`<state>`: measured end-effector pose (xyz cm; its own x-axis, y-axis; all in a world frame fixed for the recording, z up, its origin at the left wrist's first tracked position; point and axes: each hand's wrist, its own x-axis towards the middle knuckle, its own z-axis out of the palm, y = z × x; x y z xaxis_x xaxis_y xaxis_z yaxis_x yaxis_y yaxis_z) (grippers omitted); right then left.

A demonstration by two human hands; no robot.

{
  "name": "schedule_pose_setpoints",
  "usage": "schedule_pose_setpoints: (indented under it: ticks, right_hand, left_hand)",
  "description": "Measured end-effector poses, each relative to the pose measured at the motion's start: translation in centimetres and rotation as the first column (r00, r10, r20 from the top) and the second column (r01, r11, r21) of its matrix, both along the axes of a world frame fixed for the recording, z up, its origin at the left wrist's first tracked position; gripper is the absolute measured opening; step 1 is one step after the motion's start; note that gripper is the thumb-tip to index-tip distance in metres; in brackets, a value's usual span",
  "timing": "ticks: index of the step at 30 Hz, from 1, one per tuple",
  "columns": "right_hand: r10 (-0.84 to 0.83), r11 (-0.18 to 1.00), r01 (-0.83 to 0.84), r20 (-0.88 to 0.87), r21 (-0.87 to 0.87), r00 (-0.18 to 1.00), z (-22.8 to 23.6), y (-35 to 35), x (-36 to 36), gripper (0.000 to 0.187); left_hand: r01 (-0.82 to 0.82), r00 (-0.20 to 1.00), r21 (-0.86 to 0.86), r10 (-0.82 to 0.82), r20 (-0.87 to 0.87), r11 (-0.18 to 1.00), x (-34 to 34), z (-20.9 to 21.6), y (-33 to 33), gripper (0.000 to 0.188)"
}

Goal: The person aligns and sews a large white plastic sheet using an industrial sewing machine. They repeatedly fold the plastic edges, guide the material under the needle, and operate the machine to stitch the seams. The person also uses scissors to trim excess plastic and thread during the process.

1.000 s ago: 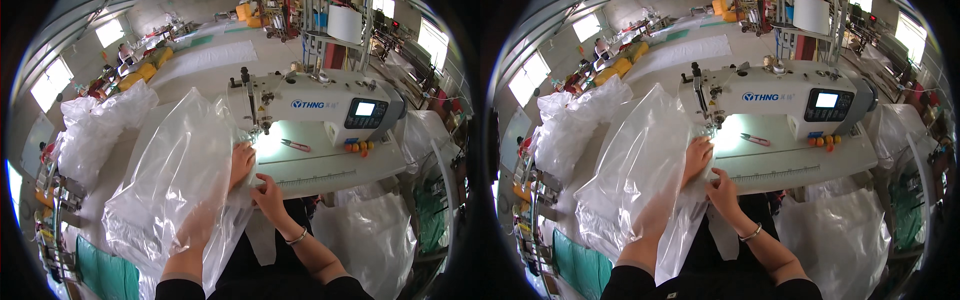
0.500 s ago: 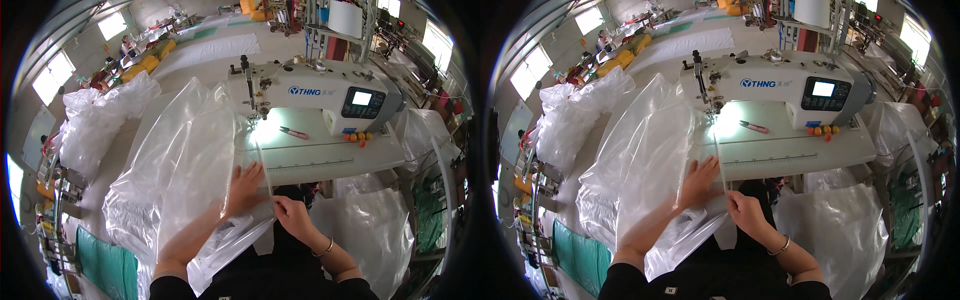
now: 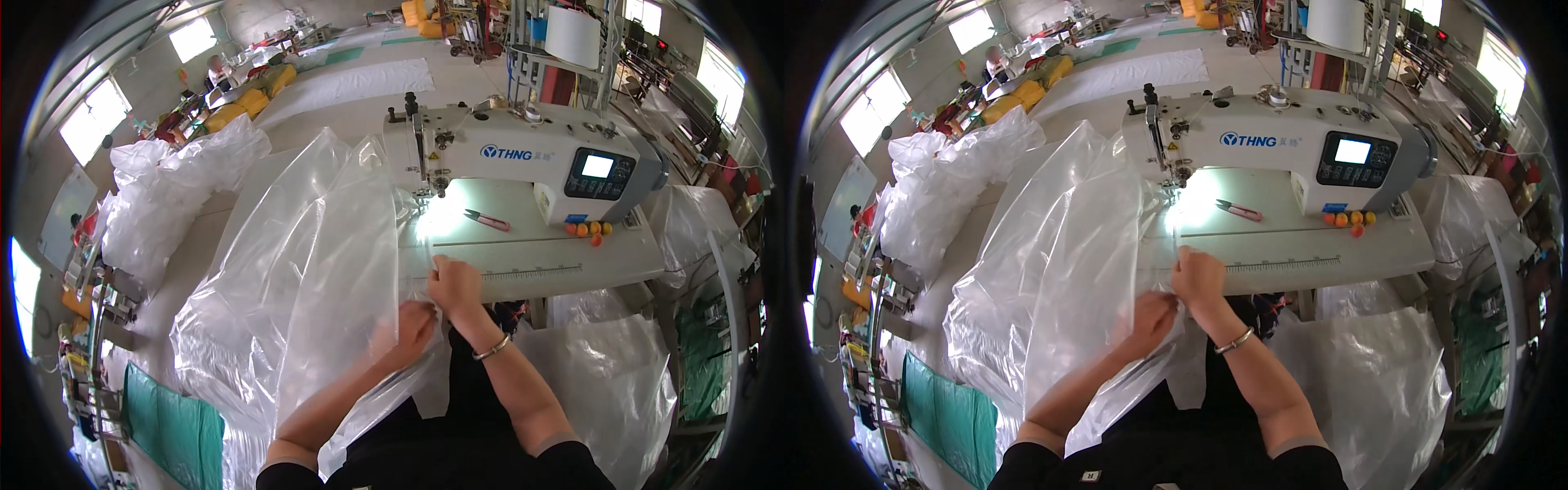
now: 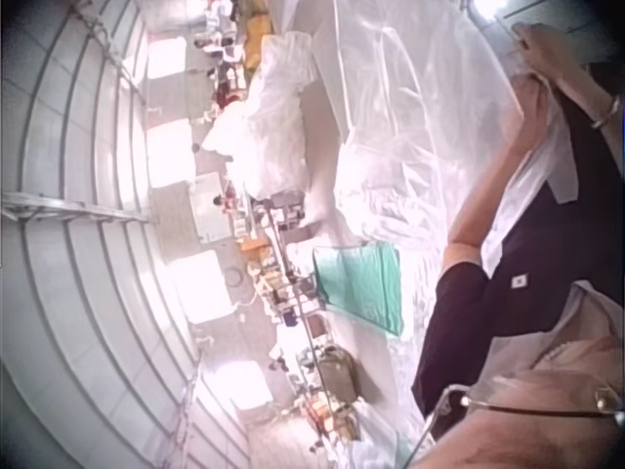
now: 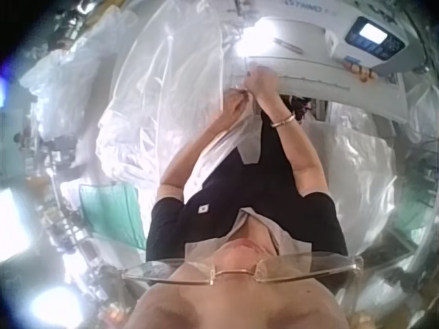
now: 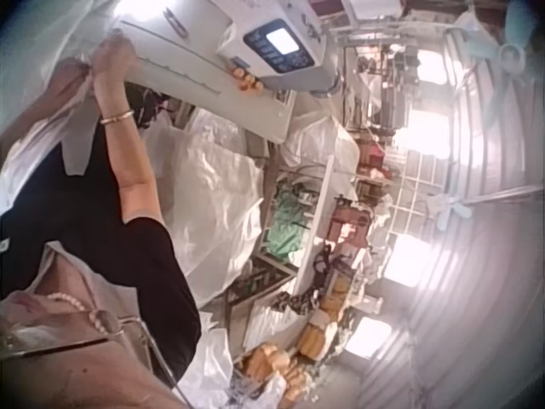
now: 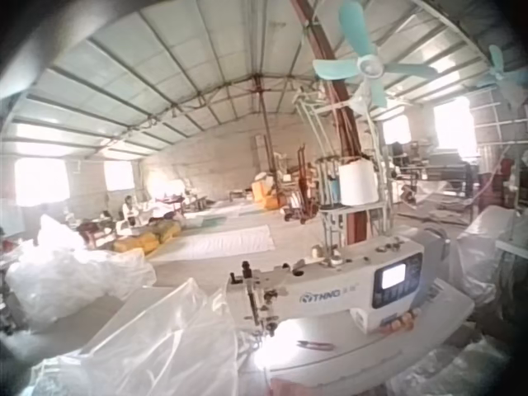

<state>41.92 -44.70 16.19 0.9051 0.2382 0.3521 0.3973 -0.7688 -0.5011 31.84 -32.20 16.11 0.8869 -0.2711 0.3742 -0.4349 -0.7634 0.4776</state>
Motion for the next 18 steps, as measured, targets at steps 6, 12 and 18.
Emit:
schedule_pose_setpoints:
  ticks: [6,12,18]
  right_hand:
    - [0.048,0.998,-0.049,0.025,0.035,0.999,-0.5,0.2,-4.8,0.018]
    - [0.030,1.000,-0.030,0.010,0.003,0.999,-0.3,0.1,-4.7,0.027]
    - [0.082,0.996,-0.084,-0.066,-0.041,0.994,0.4,0.6,-3.0,0.032]
  left_hand:
    - [0.007,0.943,-0.061,0.013,0.333,0.998,5.3,1.3,1.5,0.027]
    - [0.018,0.956,0.087,-0.043,0.292,0.996,7.7,-0.8,2.2,0.031]
    - [-0.025,0.980,0.275,-0.031,0.199,0.961,10.5,1.2,4.5,0.032]
